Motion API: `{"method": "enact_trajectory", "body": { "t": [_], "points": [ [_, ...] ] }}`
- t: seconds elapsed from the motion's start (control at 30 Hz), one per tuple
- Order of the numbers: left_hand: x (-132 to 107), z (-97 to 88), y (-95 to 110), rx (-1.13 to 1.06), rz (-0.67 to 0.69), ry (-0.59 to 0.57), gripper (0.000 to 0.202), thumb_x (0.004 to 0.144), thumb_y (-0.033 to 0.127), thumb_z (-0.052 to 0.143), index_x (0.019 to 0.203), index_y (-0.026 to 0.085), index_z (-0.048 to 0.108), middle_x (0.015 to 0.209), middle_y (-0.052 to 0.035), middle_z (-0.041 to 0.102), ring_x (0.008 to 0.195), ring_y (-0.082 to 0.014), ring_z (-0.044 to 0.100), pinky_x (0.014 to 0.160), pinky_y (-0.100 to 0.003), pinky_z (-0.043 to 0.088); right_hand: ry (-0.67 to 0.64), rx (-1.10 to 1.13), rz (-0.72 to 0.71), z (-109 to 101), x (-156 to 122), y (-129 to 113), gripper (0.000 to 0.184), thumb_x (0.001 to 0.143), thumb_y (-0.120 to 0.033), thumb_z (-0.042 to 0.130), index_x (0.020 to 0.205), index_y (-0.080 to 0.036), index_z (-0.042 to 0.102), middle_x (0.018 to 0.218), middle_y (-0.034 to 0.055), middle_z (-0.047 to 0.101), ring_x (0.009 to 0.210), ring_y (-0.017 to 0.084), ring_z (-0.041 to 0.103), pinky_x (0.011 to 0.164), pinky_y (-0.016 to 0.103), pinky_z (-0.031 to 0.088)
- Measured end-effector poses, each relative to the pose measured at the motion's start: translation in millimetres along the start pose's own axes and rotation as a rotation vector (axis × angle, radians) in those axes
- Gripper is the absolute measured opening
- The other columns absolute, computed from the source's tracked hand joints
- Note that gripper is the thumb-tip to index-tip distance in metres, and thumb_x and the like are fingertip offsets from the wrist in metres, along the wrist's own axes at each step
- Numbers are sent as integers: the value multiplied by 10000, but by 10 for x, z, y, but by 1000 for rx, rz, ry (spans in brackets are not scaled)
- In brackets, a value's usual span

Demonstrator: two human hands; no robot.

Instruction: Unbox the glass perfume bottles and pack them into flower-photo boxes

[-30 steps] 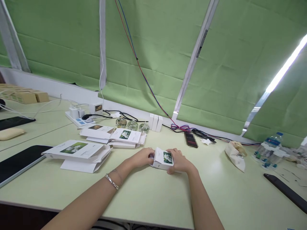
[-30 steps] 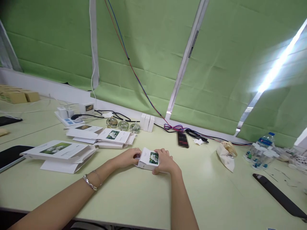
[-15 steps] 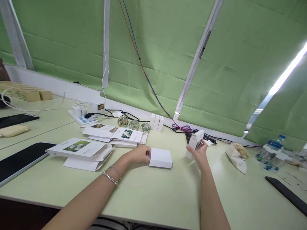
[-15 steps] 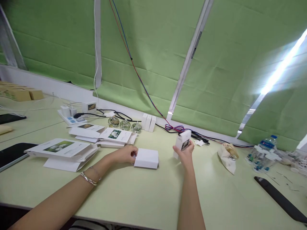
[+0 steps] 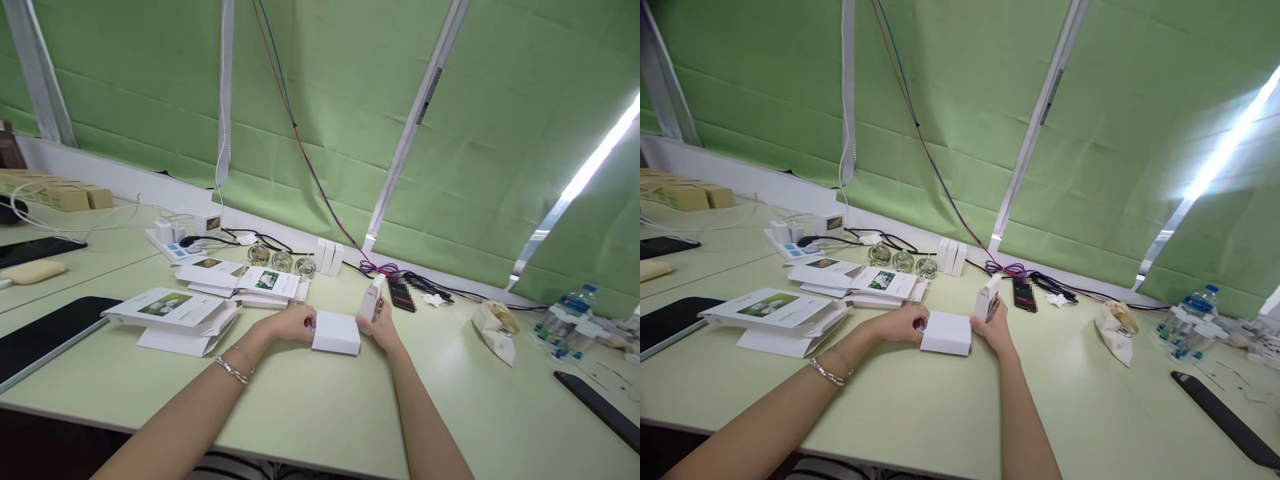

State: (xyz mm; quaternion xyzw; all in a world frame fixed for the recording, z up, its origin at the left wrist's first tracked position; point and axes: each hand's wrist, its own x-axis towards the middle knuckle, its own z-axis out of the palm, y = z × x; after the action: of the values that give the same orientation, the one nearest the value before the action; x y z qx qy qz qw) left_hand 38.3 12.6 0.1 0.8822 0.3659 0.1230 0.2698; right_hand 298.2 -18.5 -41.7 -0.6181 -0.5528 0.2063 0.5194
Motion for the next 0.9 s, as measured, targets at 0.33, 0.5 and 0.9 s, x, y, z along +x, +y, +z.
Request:
{"method": "enact_trajectory", "body": {
  "t": [0.33, 0.5, 0.9],
  "points": [
    [-25, -8, 11, -28, 40, -37, 187, 592, 295, 613, 691, 190, 494, 732, 20, 510, 673, -161, 482, 549, -232, 338, -79, -650, -216, -78, -195, -474, 589, 814, -494, 485, 1313, -191, 398, 1354, 155, 365, 1269, 337, 319, 1015, 530, 252],
    [-44, -12, 27, -59, 41, -29, 169, 597, 292, 597, 686, 193, 494, 688, 34, 504, 634, -149, 466, 537, -235, 315, -585, -483, -336, 53, -339, -679, 711, 685, -480, 670, 1300, -208, 441, 1311, 110, 449, 1227, 261, 408, 1031, 395, 318],
    [-41, -6, 76, -292, 11, 100, 156, 773, 315, 444, 875, 198, 428, 811, -10, 651, 766, -171, 588, 639, -250, 411, -373, -321, -184, -14, -329, -765, 432, 719, -466, 623, 1076, -228, 576, 1058, 44, 662, 951, 230, 613, 812, 322, 455]
  ]
}}
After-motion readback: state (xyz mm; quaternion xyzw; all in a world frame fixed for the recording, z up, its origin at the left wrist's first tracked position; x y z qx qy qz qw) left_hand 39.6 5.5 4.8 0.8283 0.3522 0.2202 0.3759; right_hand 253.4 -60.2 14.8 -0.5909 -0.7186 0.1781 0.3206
